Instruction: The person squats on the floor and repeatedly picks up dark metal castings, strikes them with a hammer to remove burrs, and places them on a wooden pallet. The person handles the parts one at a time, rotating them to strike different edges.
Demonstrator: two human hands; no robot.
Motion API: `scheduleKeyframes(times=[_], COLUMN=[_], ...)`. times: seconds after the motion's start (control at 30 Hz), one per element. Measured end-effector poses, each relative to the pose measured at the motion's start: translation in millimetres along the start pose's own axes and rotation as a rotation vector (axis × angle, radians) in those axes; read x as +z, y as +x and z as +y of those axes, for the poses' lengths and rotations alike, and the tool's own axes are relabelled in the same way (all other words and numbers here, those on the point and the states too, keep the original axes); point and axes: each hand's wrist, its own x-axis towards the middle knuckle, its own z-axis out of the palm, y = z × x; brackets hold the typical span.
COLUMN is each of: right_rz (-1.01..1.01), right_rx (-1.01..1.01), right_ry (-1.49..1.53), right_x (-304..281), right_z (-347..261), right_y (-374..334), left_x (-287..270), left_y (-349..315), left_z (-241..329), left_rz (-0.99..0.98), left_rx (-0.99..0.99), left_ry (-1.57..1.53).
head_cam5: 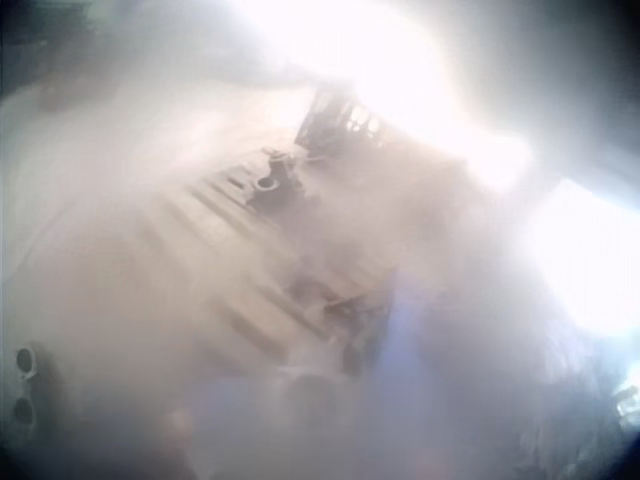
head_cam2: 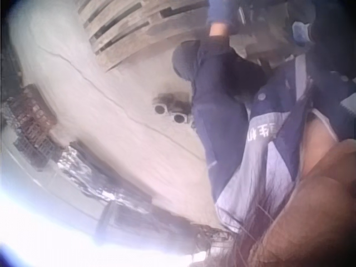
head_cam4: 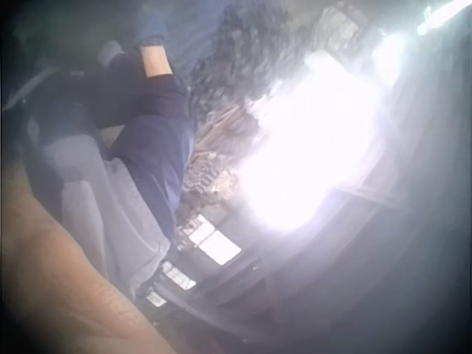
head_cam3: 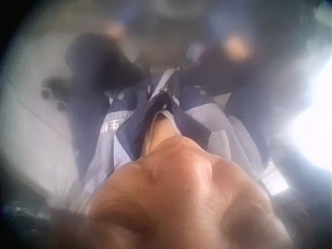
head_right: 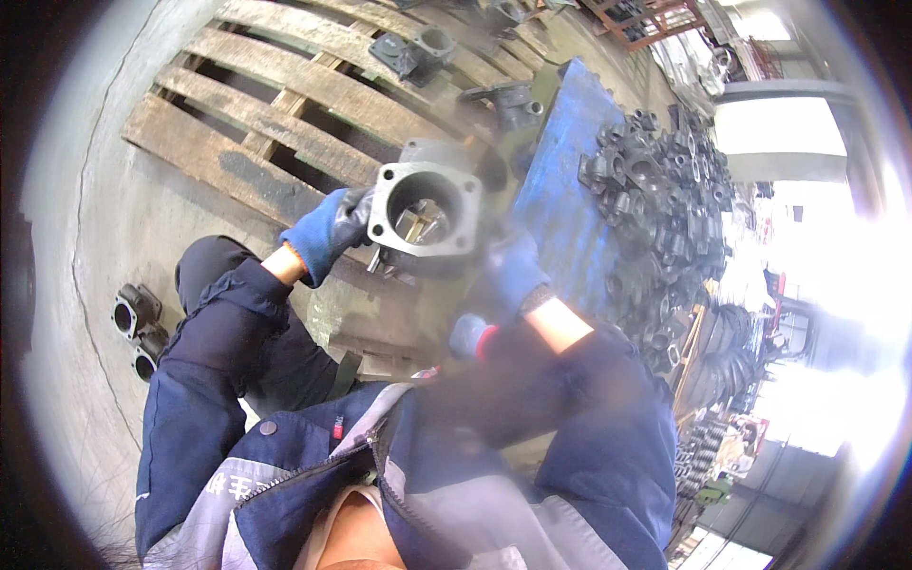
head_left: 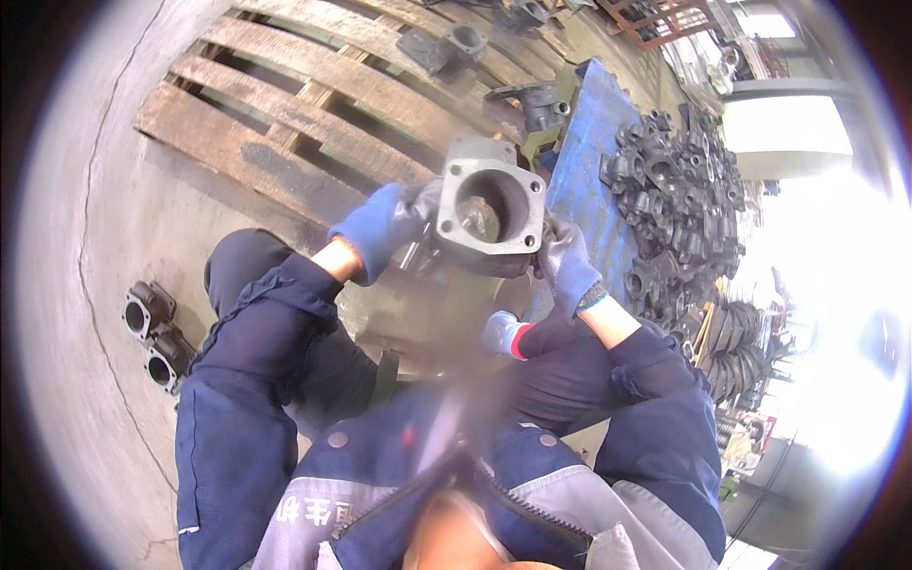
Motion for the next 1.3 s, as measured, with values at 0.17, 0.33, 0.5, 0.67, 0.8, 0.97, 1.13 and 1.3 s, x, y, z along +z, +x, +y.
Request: scheduleKeyframes(times=[0.17,0.33,0.5,0.67,0.8,0.97,1.13,1.3], right_rz=[0.048,0.128,-0.023,-0.125,-0.297,-0.168,-0.07,-0.215], right_rx=[-0.111,-0.097,-0.017,0.075,0.111,-0.085,-0.138,-0.485], right_ry=[-0.108,-0.235,0.295,0.308,0.617,-0.637,-0.321,0.326], right_x=[-3.5,-16.0,-29.5,-48.0,-53.8,-38.3,-27.0,-15.1], right_z=[2.8,65.9,129.6,107.6,55.6,-16.3,-63.2,-75.1], right_y=[-6.0,20.1,53.3,45.5,27.9,-2.0,-39.6,-56.3], left_x=[19.4,41.8,45.9,28.1,9.2,-1.7,-10.0,-23.0], left_y=[2.5,7.5,10.3,7.8,17.9,20.9,15.4,12.1], left_z=[-21.3,-48.5,-52.2,-24.9,-22.2,-37.3,-29.2,-15.6], left_rz=[-0.152,-0.167,-0.204,-0.219,-0.366,-0.385,-0.051,-0.018], left_rx=[-0.084,-0.191,-0.273,0.035,-0.127,-0.191,0.143,0.283], left_ry=[-0.148,-0.157,-0.13,-0.212,-0.491,-0.501,-0.021,0.092])
